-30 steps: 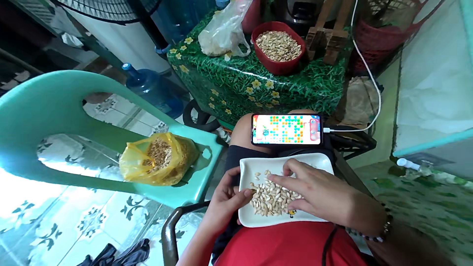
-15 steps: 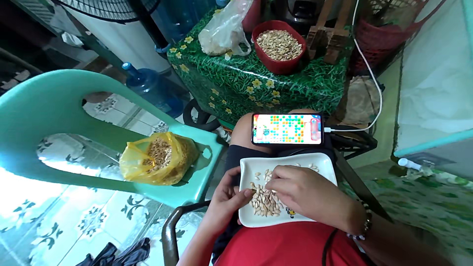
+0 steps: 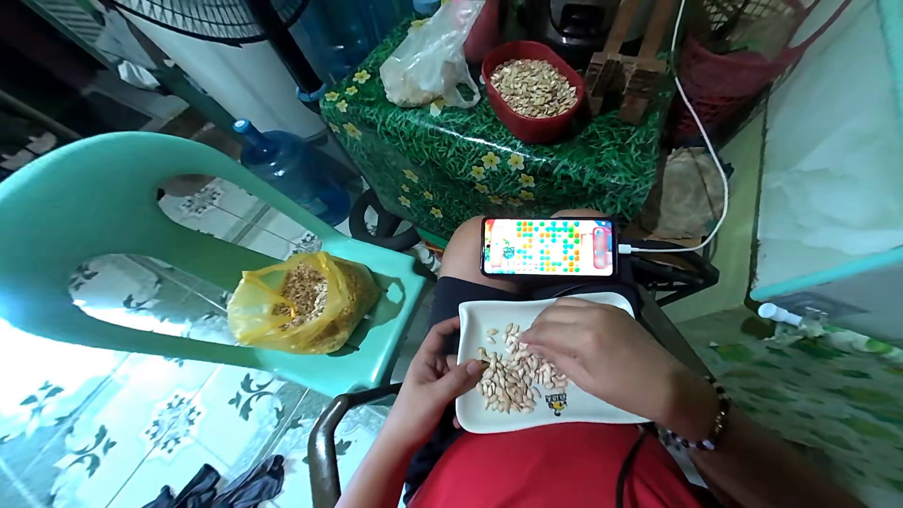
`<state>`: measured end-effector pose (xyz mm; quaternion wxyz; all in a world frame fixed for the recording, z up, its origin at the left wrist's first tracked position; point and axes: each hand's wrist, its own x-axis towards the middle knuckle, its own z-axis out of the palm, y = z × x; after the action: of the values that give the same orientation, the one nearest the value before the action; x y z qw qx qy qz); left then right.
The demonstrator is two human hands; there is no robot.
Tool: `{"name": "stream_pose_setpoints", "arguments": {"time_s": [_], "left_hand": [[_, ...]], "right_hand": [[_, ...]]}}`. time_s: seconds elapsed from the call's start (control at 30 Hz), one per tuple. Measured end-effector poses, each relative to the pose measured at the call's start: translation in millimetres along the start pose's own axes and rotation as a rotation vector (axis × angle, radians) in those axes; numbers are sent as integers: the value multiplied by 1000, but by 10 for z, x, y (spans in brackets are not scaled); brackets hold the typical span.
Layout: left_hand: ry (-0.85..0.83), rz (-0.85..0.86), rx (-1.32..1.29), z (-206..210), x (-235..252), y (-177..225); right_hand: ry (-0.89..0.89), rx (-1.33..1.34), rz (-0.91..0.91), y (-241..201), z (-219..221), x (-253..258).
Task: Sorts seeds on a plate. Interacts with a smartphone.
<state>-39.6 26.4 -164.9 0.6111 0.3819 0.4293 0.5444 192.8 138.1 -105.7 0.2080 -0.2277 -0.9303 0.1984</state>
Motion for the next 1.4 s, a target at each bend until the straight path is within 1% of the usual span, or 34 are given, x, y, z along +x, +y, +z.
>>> {"name": "stream_pose_setpoints", "arguments": {"time_s": [0.13,0.27,0.47,0.7,0.83,1.2,1.4], "left_hand": [[4,-6,-15,6,-2,4],[3,-7,-18,-1,0,-3],[-14,-2,-23,-16,6,-17],[-10,-9,-20,-12,1,-9],[-7,-9,-17,-9,-2,0],[0,-11,3,-10,-1,-7],[-5,-8,-13,-15,-2,-11]], "right_hand": [[146,-61,153,63,-31,46],[221,-124,252,144,-113,91],[302,-229,275,272,-222,108],[361,-259,307,409,-307,88],[368,-262,311,457,-310,104],[283,-254,242,423,-210,345],[271,-269,256,435,-195,389]]}}
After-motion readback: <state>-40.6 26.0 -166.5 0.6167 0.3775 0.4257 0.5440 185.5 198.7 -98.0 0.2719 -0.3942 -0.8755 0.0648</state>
